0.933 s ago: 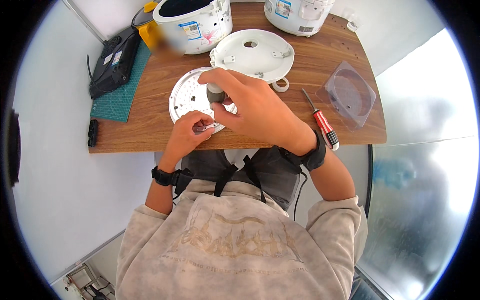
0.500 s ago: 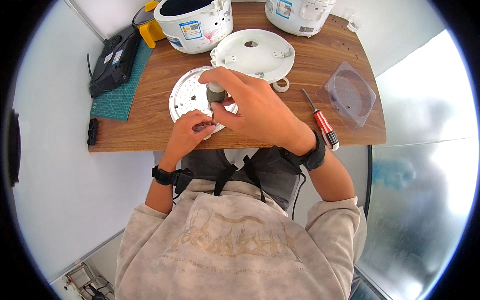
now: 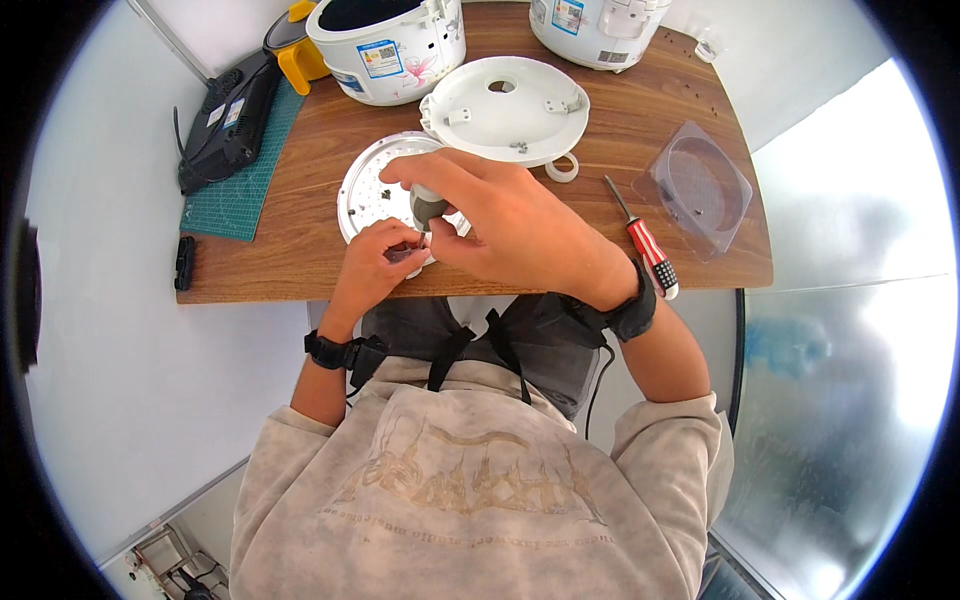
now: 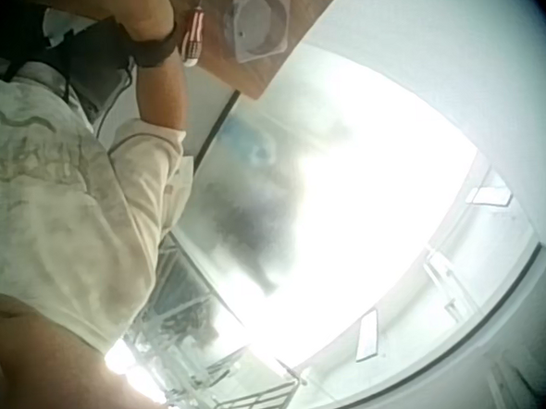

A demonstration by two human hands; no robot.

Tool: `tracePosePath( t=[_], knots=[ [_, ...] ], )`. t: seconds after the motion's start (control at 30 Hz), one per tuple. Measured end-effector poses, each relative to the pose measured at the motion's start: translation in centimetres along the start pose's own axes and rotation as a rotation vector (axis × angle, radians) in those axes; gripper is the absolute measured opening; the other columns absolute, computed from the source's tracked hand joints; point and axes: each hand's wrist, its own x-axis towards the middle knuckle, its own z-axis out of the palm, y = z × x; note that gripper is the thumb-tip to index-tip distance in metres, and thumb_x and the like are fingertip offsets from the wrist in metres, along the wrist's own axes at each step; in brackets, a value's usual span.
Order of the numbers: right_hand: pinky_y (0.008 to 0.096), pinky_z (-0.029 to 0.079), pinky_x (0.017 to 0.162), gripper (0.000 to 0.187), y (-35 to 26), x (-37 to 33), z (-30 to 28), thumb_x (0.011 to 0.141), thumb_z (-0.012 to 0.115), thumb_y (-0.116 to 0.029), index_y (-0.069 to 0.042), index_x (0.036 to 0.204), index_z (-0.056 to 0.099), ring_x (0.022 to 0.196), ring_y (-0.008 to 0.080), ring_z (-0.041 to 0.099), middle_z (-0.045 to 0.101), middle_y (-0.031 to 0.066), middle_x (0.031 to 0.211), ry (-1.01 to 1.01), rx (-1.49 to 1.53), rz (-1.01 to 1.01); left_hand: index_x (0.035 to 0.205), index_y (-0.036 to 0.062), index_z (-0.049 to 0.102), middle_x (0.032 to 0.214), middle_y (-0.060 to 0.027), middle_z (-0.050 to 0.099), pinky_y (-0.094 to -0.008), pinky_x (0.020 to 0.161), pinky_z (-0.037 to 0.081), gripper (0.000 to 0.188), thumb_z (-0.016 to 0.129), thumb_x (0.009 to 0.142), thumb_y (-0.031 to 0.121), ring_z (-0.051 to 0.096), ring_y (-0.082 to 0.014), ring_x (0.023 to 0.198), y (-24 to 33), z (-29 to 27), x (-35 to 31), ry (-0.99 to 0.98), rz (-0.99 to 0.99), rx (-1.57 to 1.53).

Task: The person assembles a white plastic appliance lid by first fitting a circular gasket into a ring, then attaching the ring to the lid. They use a screwdriver to fasten multiple screws into the lid, securing the components together.

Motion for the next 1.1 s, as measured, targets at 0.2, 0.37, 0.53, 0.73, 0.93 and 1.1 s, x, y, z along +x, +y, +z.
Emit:
tracePosePath(
  t=[0.2,0.37,0.53,0.73,0.93,1.1],
  knots=[
    [0.0378,0.058,0.089,0.058,0.13,0.06,-0.4,0.082,0.061,0.007,-0.01,0.137,0.059,0.106,0.0297,0.07,0.071,0.0093,0.117,-0.027,-0.021,-0.009,0.093,0.0027,0.073,0.087,-0.0079,0.067,-0.0346,0.074,0.052,0.014,0.077,0.087,0.015,0.063,-0.0242,0.082,0.06,0.11,0.07,0.008,0.026,0.012],
    [0.0386,0.055,0.073,0.058,0.39,-0.05,-0.11,0.082,0.061,0.004,-0.012,0.137,0.059,0.085,0.0312,0.067,0.067,0.0146,0.11,0.034,-0.025,-0.077,0.091,0.003,0.072,0.086,-0.008,0.068,-0.0363,0.075,0.051,0.015,0.077,0.087,0.017,0.063,-0.0258,0.083,0.01,0.22,0.08,0.016,0.013,0.021],
    [0.0388,0.055,0.075,0.058,0.52,-0.18,0.08,0.082,0.06,0.004,-0.012,0.138,0.058,0.089,0.0318,0.067,0.067,0.0142,0.113,0.066,-0.002,-0.037,0.092,0.001,0.071,0.089,-0.0081,0.068,-0.0333,0.075,0.054,0.016,0.079,0.086,0.014,0.064,-0.0223,0.082,0.0,0.2,0.09,0.015,0.014,0.019],
    [0.039,0.055,0.079,0.059,0.6,-0.08,0.0,0.082,0.059,0.005,-0.011,0.138,0.057,0.09,0.0329,0.067,0.067,0.0146,0.114,0.037,-0.014,-0.054,0.094,0.0004,0.072,0.09,-0.0081,0.069,-0.0319,0.074,0.055,0.016,0.079,0.086,0.012,0.065,-0.0207,0.082,-0.14,0.12,0.05,0.006,0.032,0.027],
    [0.0385,0.057,0.094,0.061,0.15,-0.1,-0.33,0.081,0.061,0.008,-0.009,0.14,0.057,0.109,0.0311,0.071,0.071,0.0115,0.119,-0.02,-0.035,0.007,0.093,0.0019,0.073,0.087,-0.0085,0.07,-0.0338,0.073,0.053,0.014,0.078,0.086,0.013,0.064,-0.0236,0.08,0.15,0.17,0.05,0.04,0.05,0.001],
    [0.0386,0.057,0.089,0.06,0.33,-0.08,-0.11,0.081,0.06,0.007,-0.009,0.139,0.057,0.103,0.0314,0.07,0.07,0.013,0.118,0.005,-0.011,-0.004,0.092,0.0022,0.073,0.086,-0.0083,0.069,-0.034,0.073,0.053,0.014,0.079,0.086,0.013,0.064,-0.0241,0.08,0.26,0.19,0.05,0.041,0.047,0.008]
  ],
)
